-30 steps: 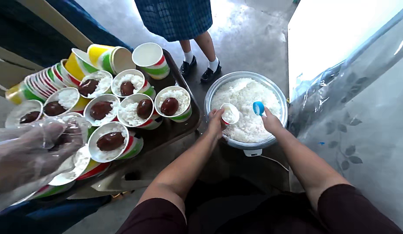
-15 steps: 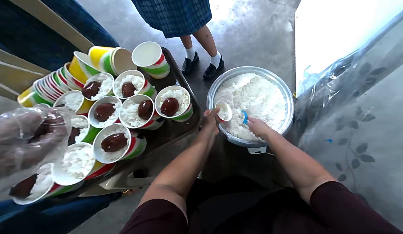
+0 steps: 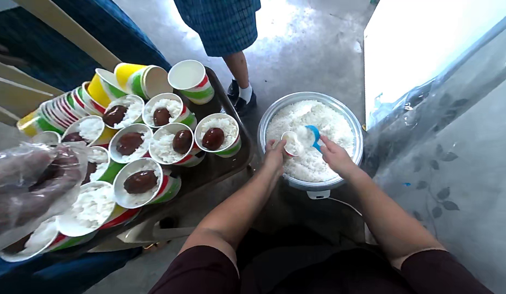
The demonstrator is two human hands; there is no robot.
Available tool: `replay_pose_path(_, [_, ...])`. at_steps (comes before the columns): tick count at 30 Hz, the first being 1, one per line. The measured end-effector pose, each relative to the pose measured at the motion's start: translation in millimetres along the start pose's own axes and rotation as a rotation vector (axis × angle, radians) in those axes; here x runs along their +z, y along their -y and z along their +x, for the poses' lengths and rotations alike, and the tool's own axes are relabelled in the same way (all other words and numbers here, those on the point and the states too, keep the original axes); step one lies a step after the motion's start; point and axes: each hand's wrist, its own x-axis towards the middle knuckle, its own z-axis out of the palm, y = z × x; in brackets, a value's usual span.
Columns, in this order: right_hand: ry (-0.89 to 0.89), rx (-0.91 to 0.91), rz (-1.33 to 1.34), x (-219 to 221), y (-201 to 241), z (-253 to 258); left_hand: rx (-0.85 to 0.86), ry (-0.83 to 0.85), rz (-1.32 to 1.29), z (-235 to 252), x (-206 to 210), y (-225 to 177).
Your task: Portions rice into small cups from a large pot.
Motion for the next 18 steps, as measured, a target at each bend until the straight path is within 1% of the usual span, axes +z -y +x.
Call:
replay_pose_path(2, [-0.017,-0.054,-0.333,8,16,-11,0.001,0.028,0.037,-1,5,1])
replay_pose_path(4, [-0.044,-0.075,-0.552,25,24,-19,0.002,0.024,0.054,-3,10,0])
replay_pose_path(6, [-0.075,-0.105,-0.687,40,19,-21,0.001,0.03,0.047,-3,11,2])
replay_pose_path(8, [-0.118,-0.158,-0.767,50,5,-20,-0.011,0.036,0.033,-1,9,2])
replay_pose_path(10, [-0.182,-0.231,-0.76,55,-13,-21,-0.014,0.037,0.028,1,7,3])
replay_pose_path(12, [-0.322,-0.362,-0.701,59,-30,-23,-0.012,0.054,0.044,0,7,4])
replay_pose_path(13, [-0.365,-0.403,-0.676,61,-35,-25,-0.019,0.063,0.052,-1,7,5])
replay_pose_path(15, [-0.396,-0.46,-0.646,61,-41,-28,-0.047,0.074,0.01,-3,9,7])
replay_pose_path(18, [-0.407,-0.529,-0.617,56,-49,-30,-0.121,0.082,-0.129,3,8,5])
